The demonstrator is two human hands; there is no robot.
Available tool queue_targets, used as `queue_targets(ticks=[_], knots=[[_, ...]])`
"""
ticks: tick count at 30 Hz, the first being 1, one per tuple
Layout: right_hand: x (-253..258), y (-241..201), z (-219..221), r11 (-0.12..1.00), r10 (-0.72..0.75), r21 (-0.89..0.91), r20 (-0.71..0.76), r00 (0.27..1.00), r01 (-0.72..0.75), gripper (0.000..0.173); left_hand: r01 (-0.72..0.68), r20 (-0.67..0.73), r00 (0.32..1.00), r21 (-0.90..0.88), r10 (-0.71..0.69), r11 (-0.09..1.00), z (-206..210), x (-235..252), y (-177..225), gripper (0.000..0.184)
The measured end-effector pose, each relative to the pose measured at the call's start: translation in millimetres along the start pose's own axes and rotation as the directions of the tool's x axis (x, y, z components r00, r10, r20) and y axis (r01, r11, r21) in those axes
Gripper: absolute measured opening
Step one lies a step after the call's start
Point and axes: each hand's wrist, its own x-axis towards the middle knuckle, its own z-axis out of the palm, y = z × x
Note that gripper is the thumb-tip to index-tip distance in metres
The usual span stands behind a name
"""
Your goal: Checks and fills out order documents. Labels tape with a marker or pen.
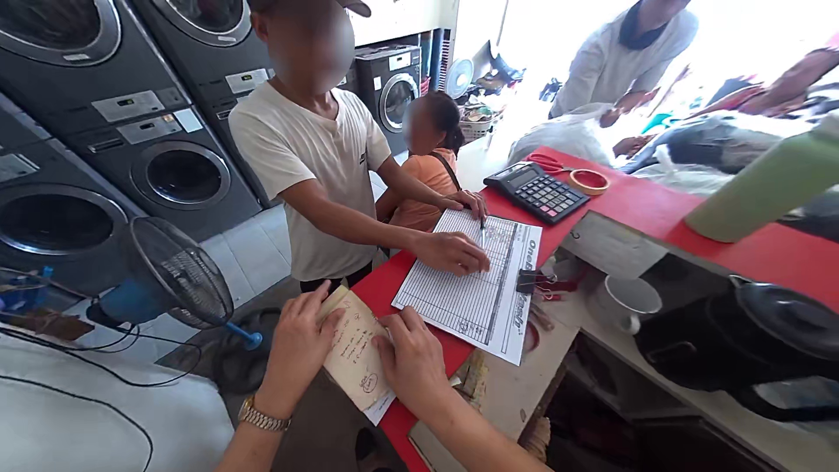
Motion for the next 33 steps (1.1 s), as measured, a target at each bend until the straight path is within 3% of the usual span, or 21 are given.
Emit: queue_targets(ticks=[3, 6, 10, 12, 15, 17, 19, 21, 24, 26, 27, 29, 33], knots=[[-3, 1, 6, 0.995, -0.071, 0.068, -0.099, 0.993, 0.078, 0.014, 0.152, 0.123, 0.983, -0.099, -0.140, 0.983, -13, 11, -4, 0.045], [-7, 0, 6, 0.978, -0.150, 0.104, -0.245, 0.958, 0.180, 0.015, 0.232, 0.200, 0.963, -0.295, -0.178, 0.927, -30, 18, -5, 0.041], [-11, 2, -7, 0.937, -0.234, 0.161, -0.366, 0.901, 0.309, 0.017, 0.156, 0.239, 0.970, -0.445, -0.051, 0.882, -63, 17, 19, 0.049], [-10, 5, -17, 0.915, -0.258, 0.201, -0.375, 0.890, 0.350, 0.016, 0.113, 0.254, 0.967, -0.544, 0.035, 0.832, -76, 18, 30, 0.042], [-9, 4, -33, 0.885, -0.256, 0.267, -0.405, 0.878, 0.381, 0.016, 0.063, 0.183, 0.979, -0.702, 0.094, 0.710, -84, 19, 46, 0.048], [-7, -1, -49, 0.867, -0.238, 0.322, -0.403, 0.884, 0.380, 0.016, 0.024, 0.140, 0.984, -0.720, 0.111, 0.694, -88, 21, 55, 0.056], [3, -3, -69, 0.856, -0.247, 0.372, -0.317, 0.916, 0.360, 0.020, 0.009, 0.152, 0.978, -0.706, 0.140, 0.708, -90, 27, 54, 0.058], [30, 11, -89, 0.908, -0.234, 0.311, -0.183, 0.955, 0.282, 0.030, 0.076, 0.253, 0.958, -0.674, 0.133, 0.735, -84, 40, 43, 0.057], [94, 64, -101, 0.992, -0.104, -0.060, 0.138, 0.985, 0.114, 0.035, 0.258, 0.479, 0.867, -0.667, 0.137, 0.699, -49, 60, 13, 0.053], [119, 91, -98, 0.949, 0.129, -0.314, 0.352, 0.927, -0.013, 0.050, 0.331, 0.563, 0.806, -0.685, 0.183, 0.648, -20, 63, -9, 0.051], [124, 103, -92, 0.922, 0.210, -0.387, 0.415, 0.885, -0.037, 0.044, 0.350, 0.578, 0.792, -0.692, 0.196, 0.631, -9, 65, -16, 0.051], [130, 112, -90, 0.877, 0.233, -0.480, 0.481, 0.845, 0.032, 0.031, 0.360, 0.584, 0.783, -0.707, 0.214, 0.609, 0, 73, -22, 0.051], [119, 112, -98, 0.825, 0.021, -0.512, 0.451, 0.892, 0.239, 0.026, 0.358, 0.629, 0.723, -0.695, 0.285, 0.624, 13, 88, -31, 0.049]])
